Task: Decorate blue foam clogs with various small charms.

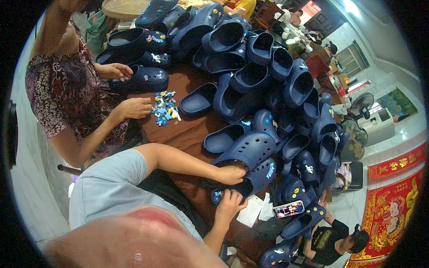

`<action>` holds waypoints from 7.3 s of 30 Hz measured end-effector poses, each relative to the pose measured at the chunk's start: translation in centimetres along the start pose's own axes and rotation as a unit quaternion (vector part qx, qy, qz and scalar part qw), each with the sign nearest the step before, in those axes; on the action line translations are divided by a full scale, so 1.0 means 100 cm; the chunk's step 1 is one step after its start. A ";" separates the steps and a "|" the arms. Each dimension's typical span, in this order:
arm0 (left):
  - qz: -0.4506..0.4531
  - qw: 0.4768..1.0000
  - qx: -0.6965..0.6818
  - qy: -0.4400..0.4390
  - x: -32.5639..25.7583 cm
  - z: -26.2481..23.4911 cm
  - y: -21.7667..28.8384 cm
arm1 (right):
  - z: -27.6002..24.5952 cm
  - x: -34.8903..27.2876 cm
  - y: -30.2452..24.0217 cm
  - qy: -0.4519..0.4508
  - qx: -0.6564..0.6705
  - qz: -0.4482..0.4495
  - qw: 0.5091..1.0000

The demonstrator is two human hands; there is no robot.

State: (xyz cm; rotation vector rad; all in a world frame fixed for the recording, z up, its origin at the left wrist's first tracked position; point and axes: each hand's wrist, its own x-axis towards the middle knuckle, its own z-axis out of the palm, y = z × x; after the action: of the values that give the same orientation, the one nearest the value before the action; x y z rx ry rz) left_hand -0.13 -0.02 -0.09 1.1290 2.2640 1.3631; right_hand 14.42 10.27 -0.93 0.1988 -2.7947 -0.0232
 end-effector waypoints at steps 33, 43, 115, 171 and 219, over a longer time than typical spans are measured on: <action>0.001 0.999 0.016 0.033 -0.001 0.005 -0.002 | -0.015 0.006 0.004 0.210 0.188 0.045 0.958; 0.049 0.993 0.062 0.089 -0.003 0.015 -0.016 | -0.020 0.006 0.023 0.306 0.249 0.197 0.897; 0.026 0.992 0.096 0.076 0.002 0.007 -0.009 | -0.008 -0.004 -0.013 0.024 0.045 0.056 0.997; 0.037 0.996 0.052 0.063 0.002 0.008 -0.005 | -0.018 0.198 0.073 0.240 0.200 -0.086 0.946; 0.030 0.992 0.091 0.080 0.006 0.012 -0.013 | -0.013 0.253 0.106 -0.056 0.501 0.123 0.855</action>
State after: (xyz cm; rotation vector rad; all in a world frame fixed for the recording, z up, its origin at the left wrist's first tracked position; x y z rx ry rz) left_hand -0.46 0.88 -1.74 1.1914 2.5323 1.3358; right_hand -10.23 17.20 9.08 0.0686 -2.6195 1.5243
